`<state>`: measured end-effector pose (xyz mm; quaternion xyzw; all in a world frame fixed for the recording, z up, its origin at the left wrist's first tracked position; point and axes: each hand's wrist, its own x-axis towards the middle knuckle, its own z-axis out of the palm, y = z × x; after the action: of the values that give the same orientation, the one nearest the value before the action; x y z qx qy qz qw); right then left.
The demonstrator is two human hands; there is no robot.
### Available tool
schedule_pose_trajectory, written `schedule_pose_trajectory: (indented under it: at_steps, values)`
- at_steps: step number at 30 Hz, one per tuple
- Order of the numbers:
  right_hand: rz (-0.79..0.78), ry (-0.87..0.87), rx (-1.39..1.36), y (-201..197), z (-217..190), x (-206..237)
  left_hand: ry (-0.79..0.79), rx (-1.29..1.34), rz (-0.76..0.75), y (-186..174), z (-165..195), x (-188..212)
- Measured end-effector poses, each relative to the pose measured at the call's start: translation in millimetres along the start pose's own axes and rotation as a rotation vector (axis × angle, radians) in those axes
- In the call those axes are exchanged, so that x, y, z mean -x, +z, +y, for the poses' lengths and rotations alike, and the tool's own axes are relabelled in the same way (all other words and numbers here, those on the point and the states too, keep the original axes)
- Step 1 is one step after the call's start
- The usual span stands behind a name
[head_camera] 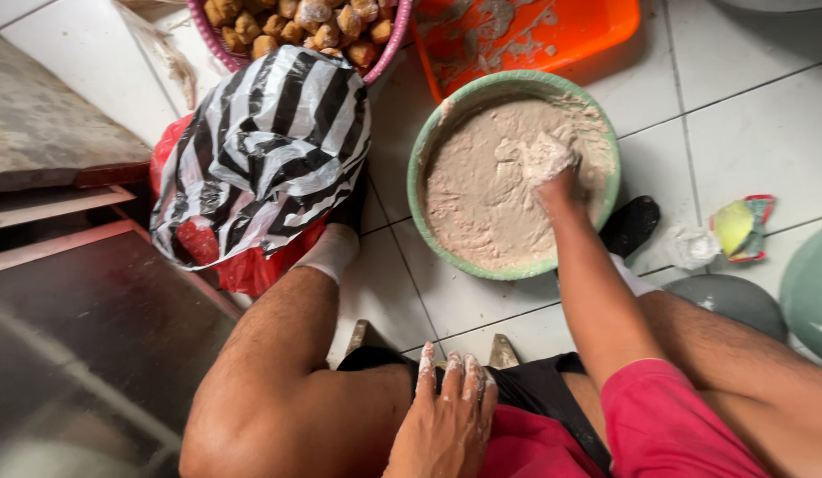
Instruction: The person sits on the floor and mixes and kneads a large batch of dough by hand in a wide green basin, repeatedly folding and pressing the dough with one hand while steadying the basin with the other. A basket of fried dough pieces and a pot of dough balls boiling on a stove are visible nearby.
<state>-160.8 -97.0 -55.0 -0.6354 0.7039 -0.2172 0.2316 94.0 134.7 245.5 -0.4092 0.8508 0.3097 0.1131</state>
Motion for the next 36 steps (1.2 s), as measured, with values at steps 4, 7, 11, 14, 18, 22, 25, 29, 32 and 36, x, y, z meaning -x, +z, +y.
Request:
schedule_pose_trajectory:
  at_steps: [4, 7, 11, 14, 18, 22, 25, 29, 32, 36]
  values:
    - [-0.025, 0.039, 0.028, 26.8, 4.1, -6.2, -0.002, 0.019, -0.020, 2.0, -2.7, 4.2]
    - [-0.048, 0.043, 0.036, 44.8, -5.1, 9.0, 0.010, 0.005, -0.031, 1.5, -4.2, 3.3]
    - [0.130, 0.043, -0.019, 44.8, -18.5, 38.7, 0.004, -0.016, 0.002, -1.4, -1.8, 3.0]
    - [0.326, 0.028, -0.065, 19.2, -12.6, 41.8, 0.004, -0.007, -0.009, -4.7, -1.9, 2.7]
    - [0.373, 0.006, -0.093, -21.4, -1.8, 40.2, 0.013, -0.012, 0.026, -9.4, -10.6, -1.7]
    - [0.304, -0.003, -0.097, -39.2, -1.5, 35.4, 0.025, -0.037, 0.006, -11.4, -12.4, -3.1]
    - [0.238, 0.045, -0.087, -41.6, -5.9, 34.5, 0.031, -0.054, -0.007, -9.6, -5.9, 2.4]
    - [0.133, -0.190, 0.020, -42.7, -12.1, 39.4, 0.034, -0.064, -0.021, -4.3, -0.5, 5.8]
    - [0.209, -0.100, 0.082, -39.2, -16.9, 44.1, 0.041, -0.074, -0.023, -2.7, 0.2, 6.3]
    - [0.185, -0.082, 0.130, -26.2, -19.8, 43.7, 0.045, -0.082, -0.021, -4.4, -0.3, 6.0]
